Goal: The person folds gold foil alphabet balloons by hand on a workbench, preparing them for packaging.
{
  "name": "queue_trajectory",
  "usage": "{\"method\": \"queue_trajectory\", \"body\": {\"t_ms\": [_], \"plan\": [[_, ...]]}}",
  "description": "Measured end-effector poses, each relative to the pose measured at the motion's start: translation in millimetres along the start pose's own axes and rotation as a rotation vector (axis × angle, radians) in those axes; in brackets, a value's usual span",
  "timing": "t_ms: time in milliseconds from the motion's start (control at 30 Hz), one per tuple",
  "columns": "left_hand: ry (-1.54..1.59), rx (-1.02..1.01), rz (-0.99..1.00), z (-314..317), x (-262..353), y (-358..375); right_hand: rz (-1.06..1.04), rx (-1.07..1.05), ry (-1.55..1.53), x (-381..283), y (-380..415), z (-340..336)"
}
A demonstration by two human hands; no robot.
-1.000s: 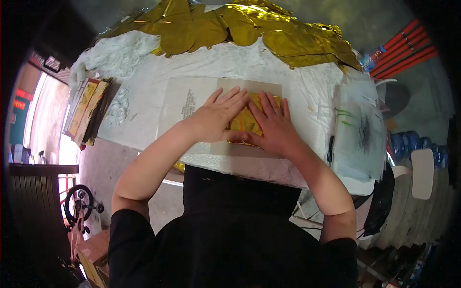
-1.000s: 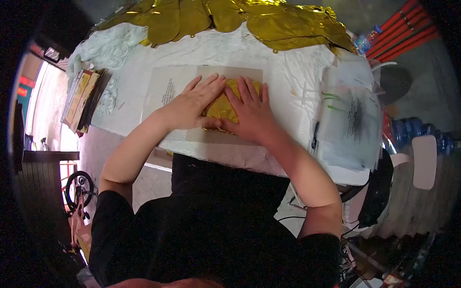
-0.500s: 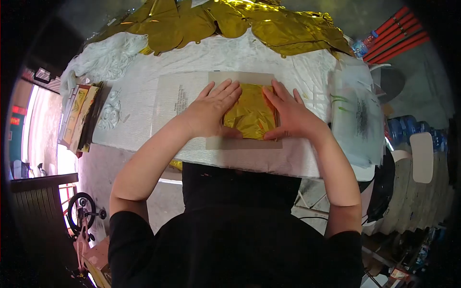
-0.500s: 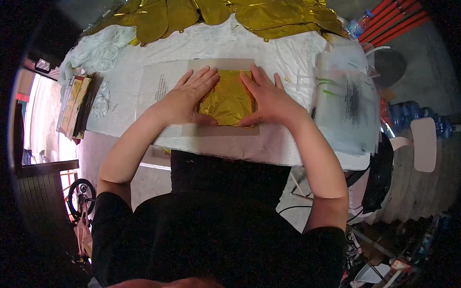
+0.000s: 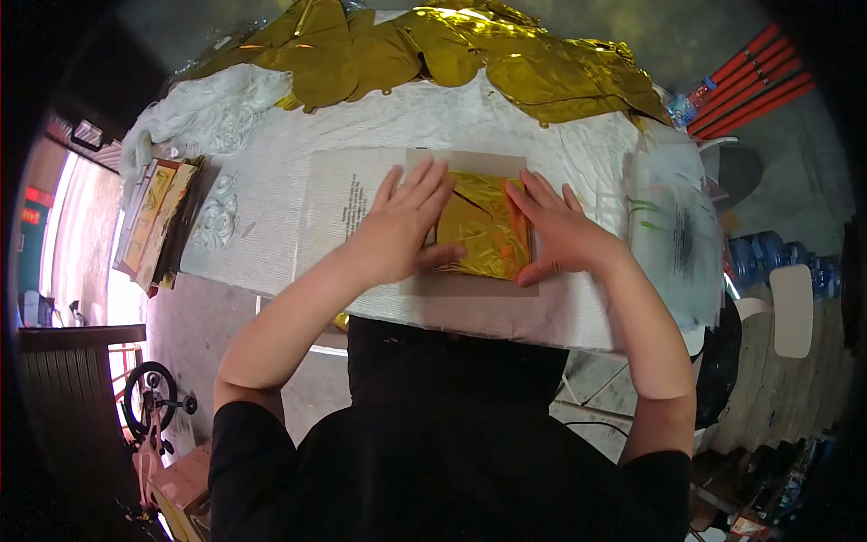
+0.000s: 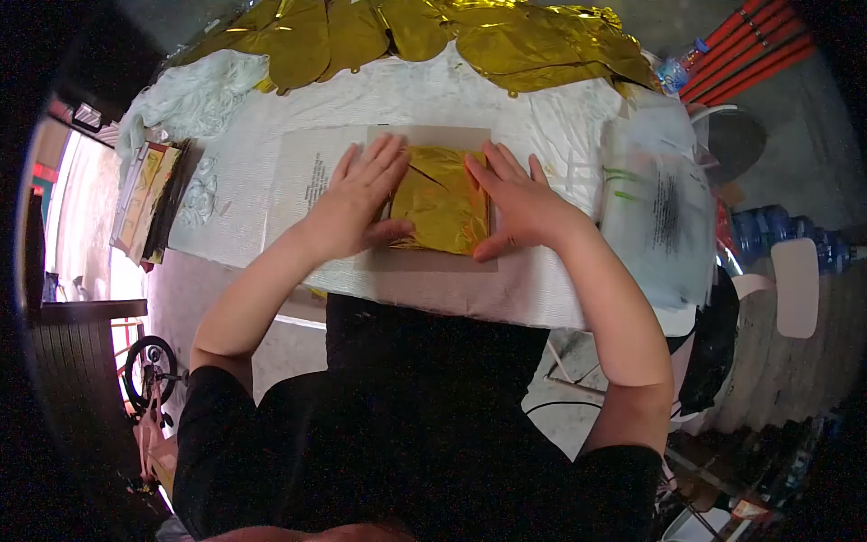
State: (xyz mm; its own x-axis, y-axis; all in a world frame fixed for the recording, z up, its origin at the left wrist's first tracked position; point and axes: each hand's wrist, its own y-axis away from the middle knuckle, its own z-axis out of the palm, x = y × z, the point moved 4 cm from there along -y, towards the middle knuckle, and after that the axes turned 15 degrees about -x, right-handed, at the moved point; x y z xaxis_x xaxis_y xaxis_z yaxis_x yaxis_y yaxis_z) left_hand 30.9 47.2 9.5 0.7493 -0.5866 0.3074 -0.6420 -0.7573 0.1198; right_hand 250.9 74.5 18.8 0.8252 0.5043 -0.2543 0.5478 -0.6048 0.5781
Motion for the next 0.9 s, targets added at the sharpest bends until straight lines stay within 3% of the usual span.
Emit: {"method": "queue_trajectory", "body": {"t_ms": [167,733,833,900], "plan": [[0.051,0.056,-0.274,11,-5,20,0.0,-0.043,-0.009,-1,0,-1],[0.057,0.085,-0.199,13,-8,19,0.031,-0.095,0.037,-7,2,-11],[0.043,0.065,-0.21,12,-7,18,0.079,-0.038,-0.006,-12,1,-17],[0.036,0.065,-0.215,13,-7,18,-0.008,0.33,-0.019,-20,-7,-20]]}}
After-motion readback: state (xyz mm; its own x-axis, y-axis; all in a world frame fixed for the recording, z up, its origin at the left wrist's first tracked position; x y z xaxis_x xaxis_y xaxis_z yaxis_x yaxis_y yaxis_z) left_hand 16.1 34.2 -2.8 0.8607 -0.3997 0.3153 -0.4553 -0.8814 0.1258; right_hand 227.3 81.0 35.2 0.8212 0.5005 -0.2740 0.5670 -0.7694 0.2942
